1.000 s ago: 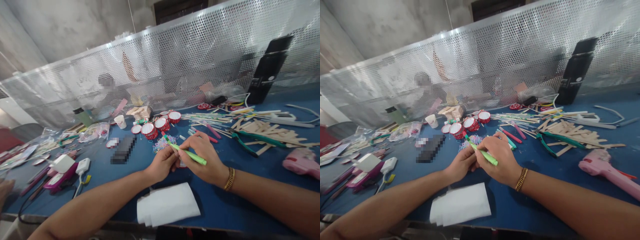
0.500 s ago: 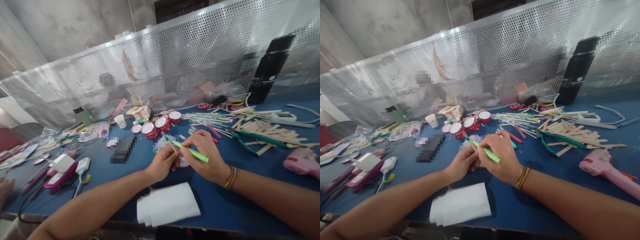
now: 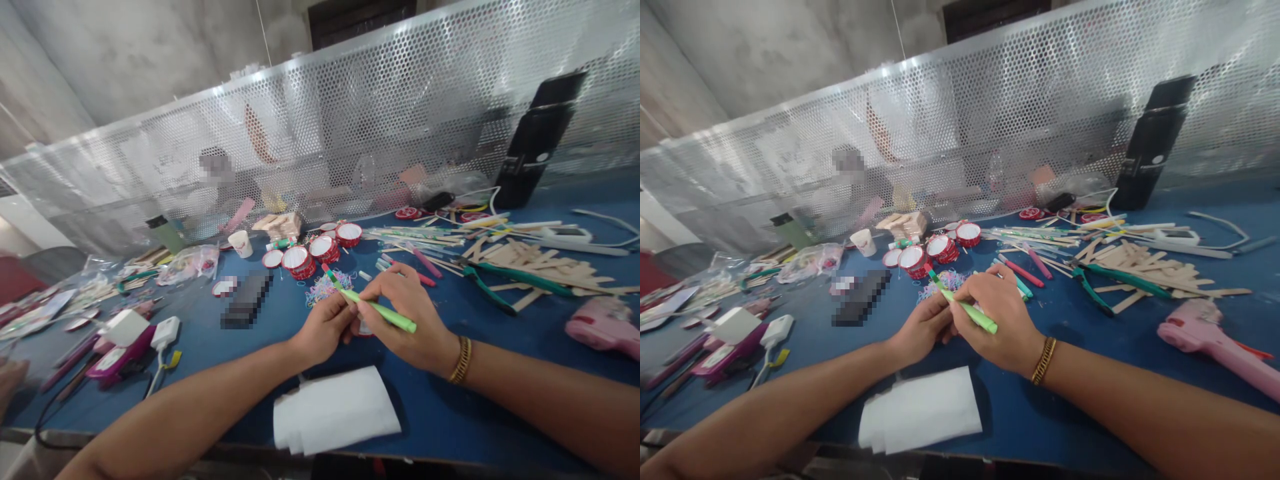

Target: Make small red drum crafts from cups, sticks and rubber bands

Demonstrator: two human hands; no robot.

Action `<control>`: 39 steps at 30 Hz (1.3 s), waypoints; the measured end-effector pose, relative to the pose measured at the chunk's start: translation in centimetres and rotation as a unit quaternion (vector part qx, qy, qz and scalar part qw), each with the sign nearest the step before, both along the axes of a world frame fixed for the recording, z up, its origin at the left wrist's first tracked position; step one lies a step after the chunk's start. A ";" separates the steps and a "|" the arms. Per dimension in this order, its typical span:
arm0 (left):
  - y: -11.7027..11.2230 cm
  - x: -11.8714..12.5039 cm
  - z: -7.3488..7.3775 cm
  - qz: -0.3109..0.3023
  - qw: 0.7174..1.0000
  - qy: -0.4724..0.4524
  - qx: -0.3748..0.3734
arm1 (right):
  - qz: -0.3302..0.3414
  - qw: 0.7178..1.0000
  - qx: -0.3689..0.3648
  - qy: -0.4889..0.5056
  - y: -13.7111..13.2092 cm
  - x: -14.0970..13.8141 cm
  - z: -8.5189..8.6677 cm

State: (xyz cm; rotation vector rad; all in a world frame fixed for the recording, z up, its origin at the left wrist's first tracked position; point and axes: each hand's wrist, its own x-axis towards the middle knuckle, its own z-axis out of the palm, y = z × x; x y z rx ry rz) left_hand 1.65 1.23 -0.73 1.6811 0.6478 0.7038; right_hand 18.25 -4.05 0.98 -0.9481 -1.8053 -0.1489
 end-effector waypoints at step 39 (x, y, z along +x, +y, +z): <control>-0.1 0.1 0.1 0.014 1.000 -0.002 -0.011 | -0.012 1.000 -0.014 0.005 0.1 -0.2 0.0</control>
